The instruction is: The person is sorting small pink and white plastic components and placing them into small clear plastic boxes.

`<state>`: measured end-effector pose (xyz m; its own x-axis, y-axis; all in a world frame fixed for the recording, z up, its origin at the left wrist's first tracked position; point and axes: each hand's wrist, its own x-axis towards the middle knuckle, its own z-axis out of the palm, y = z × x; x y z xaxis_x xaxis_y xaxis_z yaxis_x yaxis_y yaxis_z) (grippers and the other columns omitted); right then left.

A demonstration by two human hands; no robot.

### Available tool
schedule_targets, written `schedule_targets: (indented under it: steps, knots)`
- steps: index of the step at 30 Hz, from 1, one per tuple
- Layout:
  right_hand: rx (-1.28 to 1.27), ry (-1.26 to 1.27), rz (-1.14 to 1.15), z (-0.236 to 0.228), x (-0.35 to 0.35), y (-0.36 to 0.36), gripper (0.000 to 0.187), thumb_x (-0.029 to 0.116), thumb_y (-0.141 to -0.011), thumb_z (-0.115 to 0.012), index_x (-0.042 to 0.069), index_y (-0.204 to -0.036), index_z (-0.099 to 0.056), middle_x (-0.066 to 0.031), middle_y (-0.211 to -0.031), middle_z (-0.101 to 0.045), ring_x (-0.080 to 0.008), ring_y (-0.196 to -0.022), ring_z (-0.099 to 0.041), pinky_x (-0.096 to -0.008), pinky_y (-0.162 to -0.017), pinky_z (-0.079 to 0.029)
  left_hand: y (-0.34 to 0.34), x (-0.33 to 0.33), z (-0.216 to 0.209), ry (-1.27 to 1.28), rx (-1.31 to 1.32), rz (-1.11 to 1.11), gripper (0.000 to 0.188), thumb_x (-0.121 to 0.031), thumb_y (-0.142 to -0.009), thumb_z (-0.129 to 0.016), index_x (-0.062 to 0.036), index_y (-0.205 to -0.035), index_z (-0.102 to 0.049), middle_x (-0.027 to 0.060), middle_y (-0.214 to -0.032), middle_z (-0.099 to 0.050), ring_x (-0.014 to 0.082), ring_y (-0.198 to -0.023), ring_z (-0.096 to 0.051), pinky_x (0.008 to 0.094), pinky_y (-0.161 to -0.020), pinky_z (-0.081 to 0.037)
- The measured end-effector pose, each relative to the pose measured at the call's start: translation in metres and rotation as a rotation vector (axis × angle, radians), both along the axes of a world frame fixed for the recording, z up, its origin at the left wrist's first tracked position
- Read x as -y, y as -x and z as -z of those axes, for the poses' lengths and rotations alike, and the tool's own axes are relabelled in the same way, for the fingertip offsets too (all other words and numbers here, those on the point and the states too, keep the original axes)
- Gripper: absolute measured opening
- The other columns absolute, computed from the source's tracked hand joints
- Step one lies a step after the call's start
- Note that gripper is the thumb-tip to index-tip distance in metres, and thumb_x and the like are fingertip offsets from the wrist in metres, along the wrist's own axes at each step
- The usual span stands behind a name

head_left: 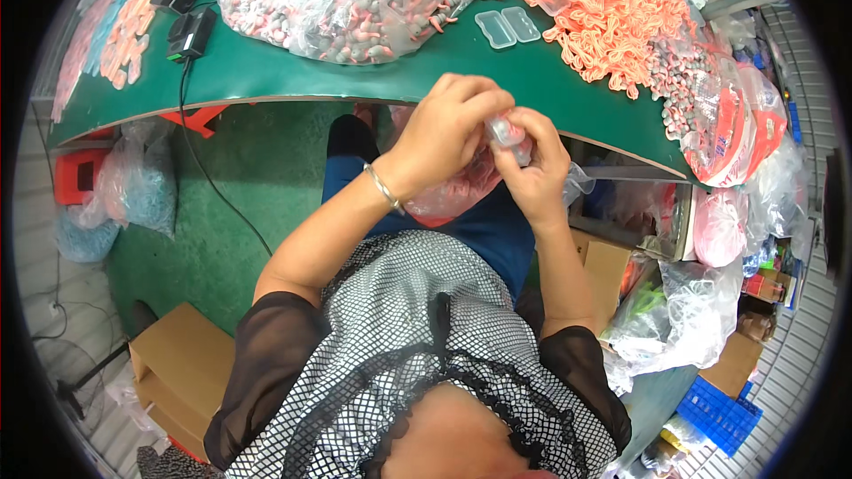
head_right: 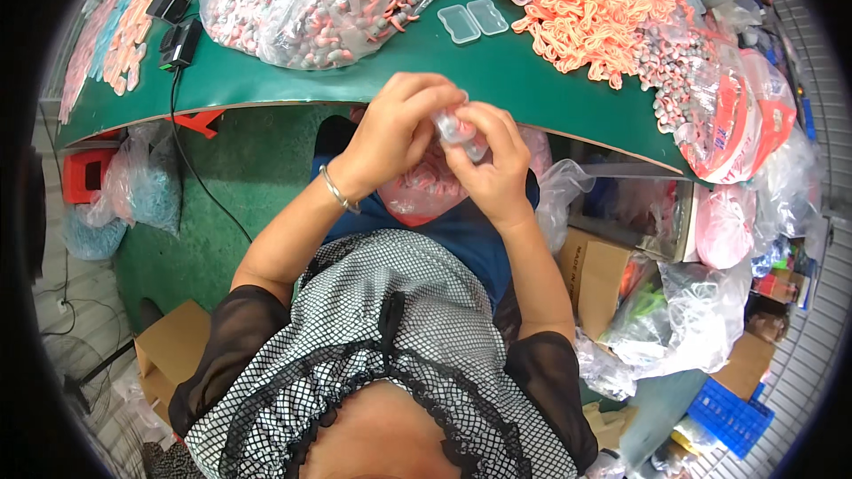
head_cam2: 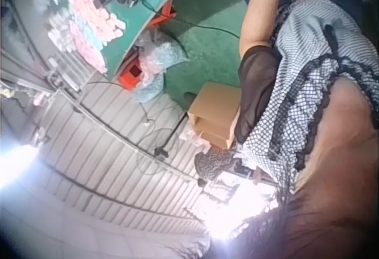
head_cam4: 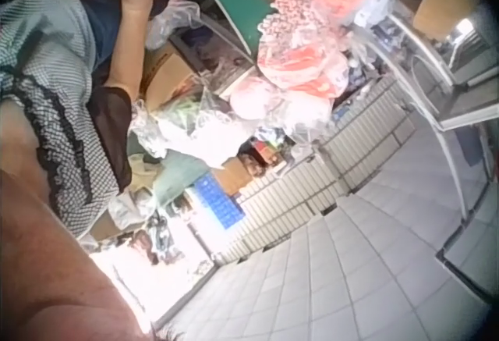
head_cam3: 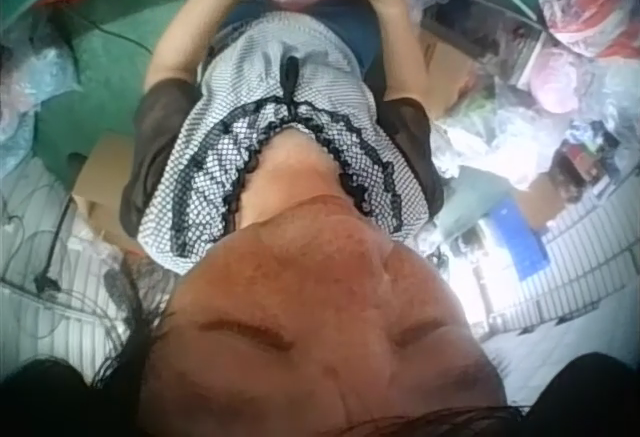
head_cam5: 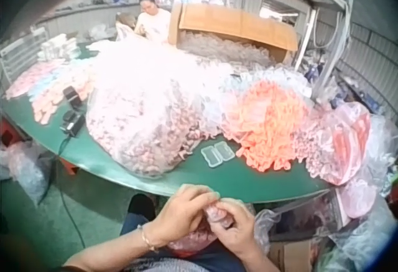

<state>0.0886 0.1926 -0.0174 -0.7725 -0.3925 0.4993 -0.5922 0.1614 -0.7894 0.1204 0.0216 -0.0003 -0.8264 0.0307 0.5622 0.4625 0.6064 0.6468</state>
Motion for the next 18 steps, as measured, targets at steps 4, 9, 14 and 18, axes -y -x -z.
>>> schedule_targets:
  steps: [4, 9, 14, 18]
  knots:
    - [0.041, 0.095, -0.039, 0.030, -0.012, -0.017, 0.038, -0.002, -0.072, -0.073, 0.003, -0.108, -0.062, -0.0122, -0.108, -0.064, -0.0224, -0.097, -0.063, -0.0327, -0.085, -0.051, -0.021, -0.016, 0.025, -0.109, 0.015, 0.000, 0.045, 0.011, -0.067, -0.062, -0.0056, -0.109, -0.066, 0.0135, -0.106, -0.064, 0.0333, -0.096, -0.060, 0.0394, -0.084, -0.050]
    - [0.445, 0.109, 0.045, 0.122, -0.030, -0.029, 0.036, -0.001, -0.077, -0.071, 0.001, -0.112, -0.060, -0.0116, -0.109, -0.063, -0.0175, -0.099, -0.061, -0.0316, -0.086, -0.050, -0.022, -0.034, 0.117, -0.227, 0.347, 0.000, 0.039, 0.004, -0.070, -0.063, -0.0076, -0.107, -0.067, 0.0132, -0.105, -0.066, 0.0299, -0.101, -0.060, 0.0388, -0.083, -0.050]
    - [0.838, -0.287, 0.062, 0.241, -0.022, -0.007, 0.031, 0.008, -0.087, -0.068, 0.000, -0.116, -0.060, -0.0065, -0.089, -0.066, -0.0121, -0.071, -0.061, -0.0251, -0.066, -0.051, -0.012, -0.029, 0.284, -0.516, 0.671, 0.015, 0.047, 0.006, -0.071, -0.061, -0.0055, -0.117, -0.064, 0.0179, -0.118, -0.062, 0.0336, -0.108, -0.060, 0.0344, -0.089, -0.051]
    - [0.956, -0.524, 0.101, 0.284, -0.016, 0.001, 0.026, 0.015, -0.086, -0.066, 0.009, -0.110, -0.069, -0.0129, -0.086, -0.071, -0.0198, -0.064, -0.065, -0.0306, -0.060, -0.054, -0.014, -0.028, 0.386, 0.278, 0.705, 0.045, 0.056, -0.011, -0.074, -0.067, -0.0067, -0.129, -0.057, 0.0203, -0.126, -0.059, 0.0306, -0.116, -0.059, 0.0356, -0.096, -0.050]
